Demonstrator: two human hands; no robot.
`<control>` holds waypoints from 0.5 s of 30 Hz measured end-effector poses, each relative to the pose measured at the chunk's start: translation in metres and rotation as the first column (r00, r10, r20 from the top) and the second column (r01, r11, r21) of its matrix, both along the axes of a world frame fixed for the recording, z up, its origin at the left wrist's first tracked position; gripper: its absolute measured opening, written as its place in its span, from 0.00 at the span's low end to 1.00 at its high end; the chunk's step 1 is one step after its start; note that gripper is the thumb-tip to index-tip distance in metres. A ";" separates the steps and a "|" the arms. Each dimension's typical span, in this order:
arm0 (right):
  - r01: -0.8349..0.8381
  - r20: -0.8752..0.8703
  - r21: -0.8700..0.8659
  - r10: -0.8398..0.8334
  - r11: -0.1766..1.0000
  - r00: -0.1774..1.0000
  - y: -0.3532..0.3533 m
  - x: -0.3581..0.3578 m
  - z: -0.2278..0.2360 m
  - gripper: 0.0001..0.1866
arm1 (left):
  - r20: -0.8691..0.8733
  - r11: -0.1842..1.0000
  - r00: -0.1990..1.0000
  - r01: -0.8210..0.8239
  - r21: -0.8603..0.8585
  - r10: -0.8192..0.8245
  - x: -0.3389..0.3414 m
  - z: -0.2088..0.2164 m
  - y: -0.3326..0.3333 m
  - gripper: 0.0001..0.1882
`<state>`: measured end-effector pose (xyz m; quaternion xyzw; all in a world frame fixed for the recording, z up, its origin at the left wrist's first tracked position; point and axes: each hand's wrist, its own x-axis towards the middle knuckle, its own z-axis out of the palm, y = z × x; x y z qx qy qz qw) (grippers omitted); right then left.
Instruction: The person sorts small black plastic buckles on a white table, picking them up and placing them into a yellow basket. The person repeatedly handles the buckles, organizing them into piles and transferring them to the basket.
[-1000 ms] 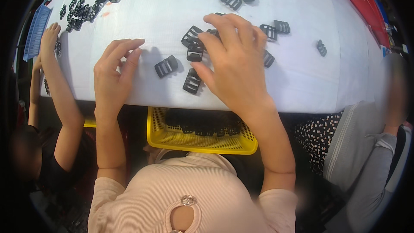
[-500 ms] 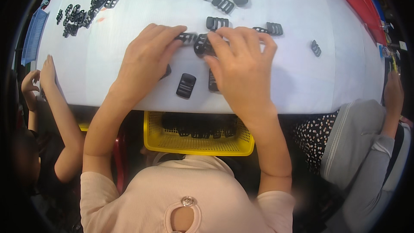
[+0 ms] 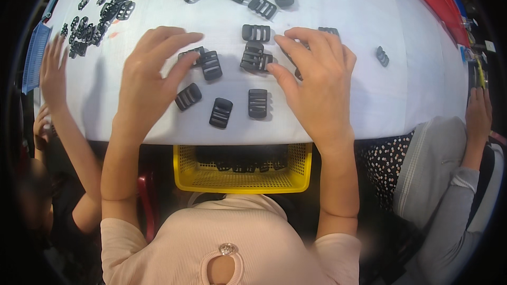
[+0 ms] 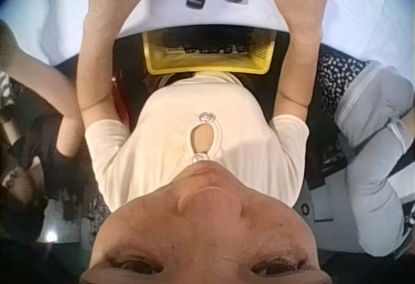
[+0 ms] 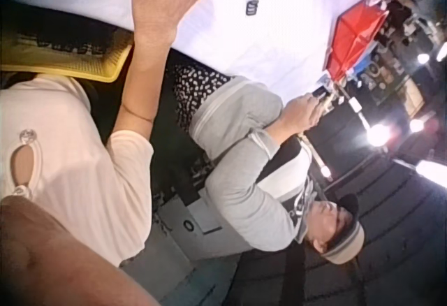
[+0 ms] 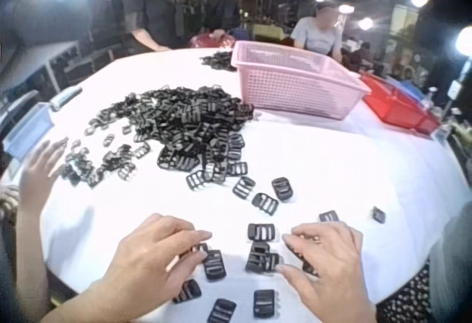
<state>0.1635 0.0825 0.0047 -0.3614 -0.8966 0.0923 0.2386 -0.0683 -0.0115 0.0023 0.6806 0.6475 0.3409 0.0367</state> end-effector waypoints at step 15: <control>-0.084 0.017 -0.057 0.085 0.995 0.996 -0.006 0.001 -0.008 0.15 | 0.057 0.912 0.958 0.284 -0.297 -0.280 0.030 0.005 0.043 0.21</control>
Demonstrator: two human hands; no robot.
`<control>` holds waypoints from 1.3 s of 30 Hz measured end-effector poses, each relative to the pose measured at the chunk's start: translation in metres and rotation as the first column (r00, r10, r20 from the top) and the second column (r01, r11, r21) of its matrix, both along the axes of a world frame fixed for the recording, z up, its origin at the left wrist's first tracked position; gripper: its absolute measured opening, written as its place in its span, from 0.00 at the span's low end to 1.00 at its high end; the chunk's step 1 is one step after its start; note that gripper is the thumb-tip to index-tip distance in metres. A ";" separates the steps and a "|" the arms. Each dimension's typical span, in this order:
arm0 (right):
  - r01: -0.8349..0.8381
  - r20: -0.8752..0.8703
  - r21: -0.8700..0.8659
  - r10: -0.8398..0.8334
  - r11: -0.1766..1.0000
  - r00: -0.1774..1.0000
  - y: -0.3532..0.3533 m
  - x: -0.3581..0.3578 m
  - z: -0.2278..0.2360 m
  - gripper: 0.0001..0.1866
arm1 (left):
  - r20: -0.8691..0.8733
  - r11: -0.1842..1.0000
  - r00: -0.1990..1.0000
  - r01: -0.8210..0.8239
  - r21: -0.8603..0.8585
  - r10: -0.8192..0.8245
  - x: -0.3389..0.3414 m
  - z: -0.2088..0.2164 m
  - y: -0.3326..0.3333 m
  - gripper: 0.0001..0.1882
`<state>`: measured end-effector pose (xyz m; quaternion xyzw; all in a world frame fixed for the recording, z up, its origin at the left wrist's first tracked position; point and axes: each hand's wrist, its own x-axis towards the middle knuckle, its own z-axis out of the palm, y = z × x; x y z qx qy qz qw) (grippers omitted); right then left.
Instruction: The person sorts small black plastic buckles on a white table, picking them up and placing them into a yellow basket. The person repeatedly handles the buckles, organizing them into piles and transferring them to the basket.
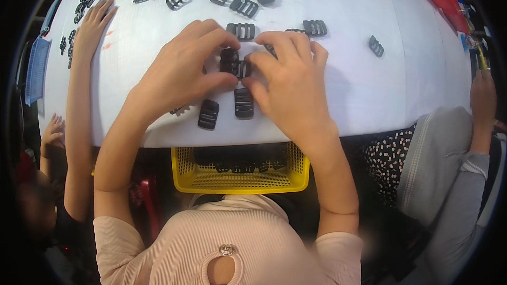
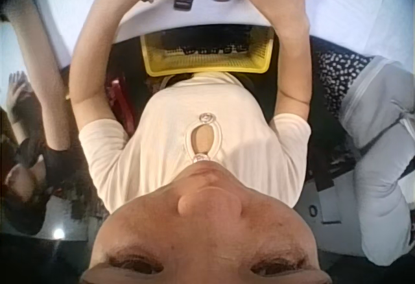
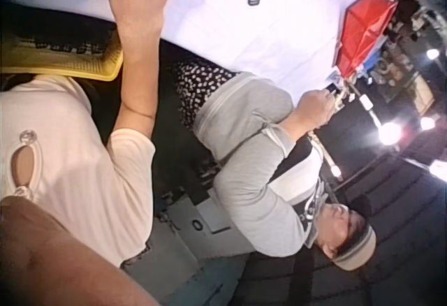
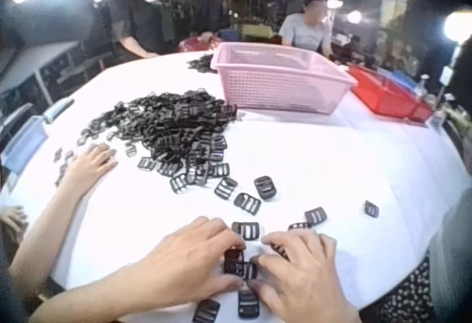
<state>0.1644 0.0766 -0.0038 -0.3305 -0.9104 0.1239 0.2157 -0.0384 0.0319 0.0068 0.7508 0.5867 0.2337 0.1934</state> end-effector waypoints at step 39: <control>0.643 -0.049 -0.003 -0.642 0.766 0.765 0.045 0.122 -0.007 0.16 | 0.149 0.830 0.823 -0.558 0.030 0.548 -0.058 -0.004 -0.071 0.13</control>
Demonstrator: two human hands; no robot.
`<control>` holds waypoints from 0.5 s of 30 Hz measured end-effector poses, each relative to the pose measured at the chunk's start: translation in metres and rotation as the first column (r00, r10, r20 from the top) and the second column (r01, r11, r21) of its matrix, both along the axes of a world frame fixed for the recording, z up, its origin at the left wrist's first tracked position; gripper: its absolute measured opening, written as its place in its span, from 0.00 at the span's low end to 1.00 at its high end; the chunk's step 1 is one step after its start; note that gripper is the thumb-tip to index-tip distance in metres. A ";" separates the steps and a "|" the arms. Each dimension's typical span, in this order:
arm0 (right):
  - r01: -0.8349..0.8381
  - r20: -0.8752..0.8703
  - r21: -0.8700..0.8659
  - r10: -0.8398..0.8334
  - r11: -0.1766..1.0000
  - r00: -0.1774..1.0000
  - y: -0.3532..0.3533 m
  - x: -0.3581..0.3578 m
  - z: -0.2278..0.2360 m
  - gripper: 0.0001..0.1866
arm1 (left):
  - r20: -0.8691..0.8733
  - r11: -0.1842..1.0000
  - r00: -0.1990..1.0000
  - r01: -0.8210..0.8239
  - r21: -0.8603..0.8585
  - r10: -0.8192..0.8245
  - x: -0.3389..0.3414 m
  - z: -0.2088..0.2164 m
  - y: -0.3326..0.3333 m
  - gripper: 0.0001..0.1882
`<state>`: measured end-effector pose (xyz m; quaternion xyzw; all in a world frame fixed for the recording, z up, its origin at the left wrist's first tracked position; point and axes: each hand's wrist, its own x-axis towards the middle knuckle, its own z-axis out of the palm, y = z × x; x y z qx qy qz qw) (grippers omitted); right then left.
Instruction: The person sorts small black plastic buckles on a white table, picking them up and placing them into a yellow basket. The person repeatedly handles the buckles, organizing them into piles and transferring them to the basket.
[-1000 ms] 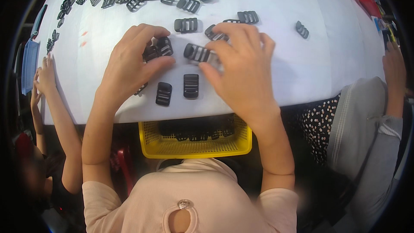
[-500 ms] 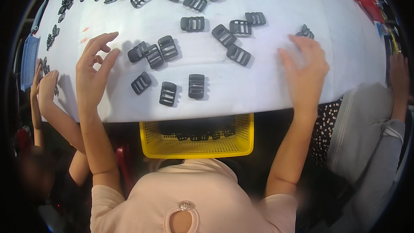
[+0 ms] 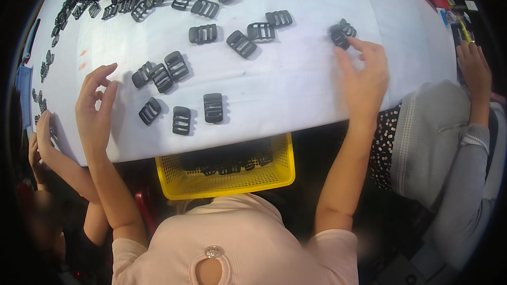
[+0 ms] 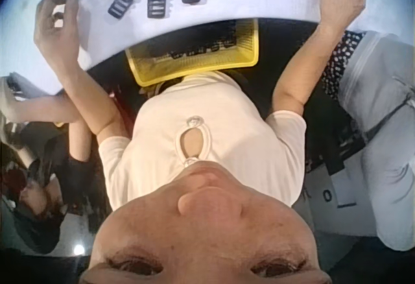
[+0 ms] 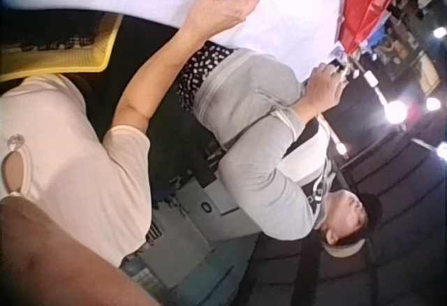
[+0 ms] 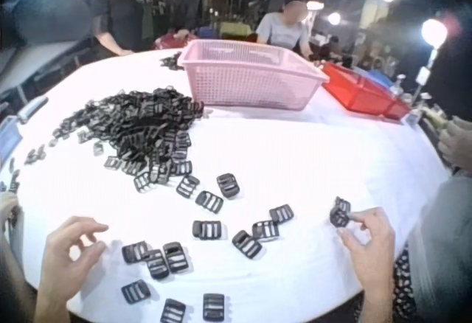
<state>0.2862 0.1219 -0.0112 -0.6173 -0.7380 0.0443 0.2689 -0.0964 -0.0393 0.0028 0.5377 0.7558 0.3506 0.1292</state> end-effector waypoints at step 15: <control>-0.535 -0.022 0.115 0.540 0.837 0.841 -0.023 -0.081 -0.002 0.21 | -0.191 0.917 0.913 0.384 0.105 -0.360 0.044 0.001 0.062 0.14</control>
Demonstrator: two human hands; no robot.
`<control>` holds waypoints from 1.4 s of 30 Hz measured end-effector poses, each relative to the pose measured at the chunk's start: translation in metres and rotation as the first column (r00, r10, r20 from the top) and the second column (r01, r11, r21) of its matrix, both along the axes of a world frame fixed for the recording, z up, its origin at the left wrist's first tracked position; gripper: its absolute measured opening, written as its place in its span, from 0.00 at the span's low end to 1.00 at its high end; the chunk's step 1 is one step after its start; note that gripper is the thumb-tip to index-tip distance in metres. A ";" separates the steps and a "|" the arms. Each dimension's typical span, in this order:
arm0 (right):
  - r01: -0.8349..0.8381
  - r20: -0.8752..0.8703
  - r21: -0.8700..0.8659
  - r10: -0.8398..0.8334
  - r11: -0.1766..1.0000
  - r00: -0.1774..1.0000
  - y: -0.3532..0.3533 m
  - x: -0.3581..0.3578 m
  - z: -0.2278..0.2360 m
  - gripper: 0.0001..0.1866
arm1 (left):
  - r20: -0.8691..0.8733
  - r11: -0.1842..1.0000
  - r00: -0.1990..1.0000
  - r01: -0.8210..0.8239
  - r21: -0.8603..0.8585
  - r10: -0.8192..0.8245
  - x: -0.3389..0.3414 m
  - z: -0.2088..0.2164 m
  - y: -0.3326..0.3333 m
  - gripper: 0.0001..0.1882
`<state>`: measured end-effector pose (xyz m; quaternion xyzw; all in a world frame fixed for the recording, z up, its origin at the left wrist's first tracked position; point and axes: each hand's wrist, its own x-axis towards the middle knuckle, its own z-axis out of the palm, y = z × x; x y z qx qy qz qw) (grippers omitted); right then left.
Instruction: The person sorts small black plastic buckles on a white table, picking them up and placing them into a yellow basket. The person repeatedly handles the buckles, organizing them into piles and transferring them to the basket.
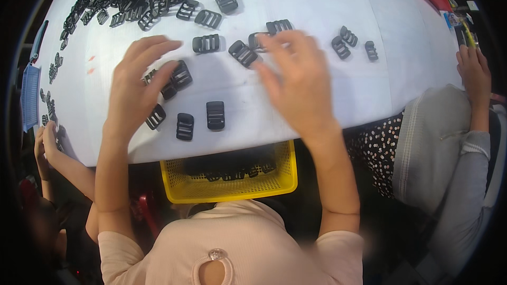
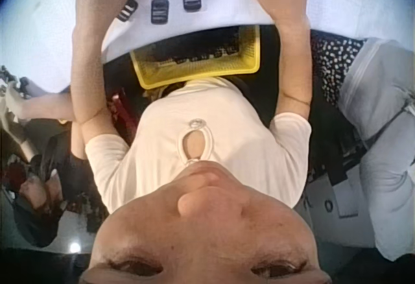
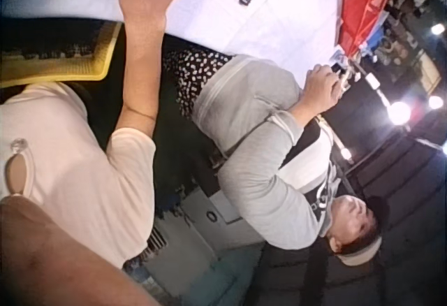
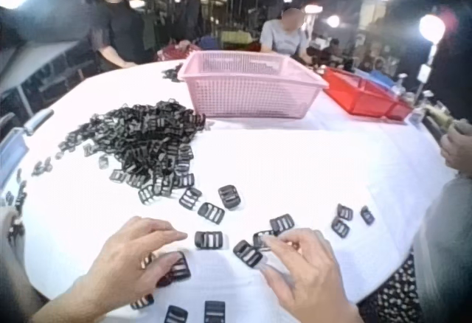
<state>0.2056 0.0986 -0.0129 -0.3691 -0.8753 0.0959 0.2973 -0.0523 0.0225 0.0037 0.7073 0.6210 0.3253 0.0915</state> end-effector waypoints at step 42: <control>-0.237 0.113 -0.477 0.327 0.846 0.938 0.076 -0.031 0.031 0.29 | -0.170 0.998 0.984 -0.042 0.049 0.050 -0.027 -0.007 0.061 0.15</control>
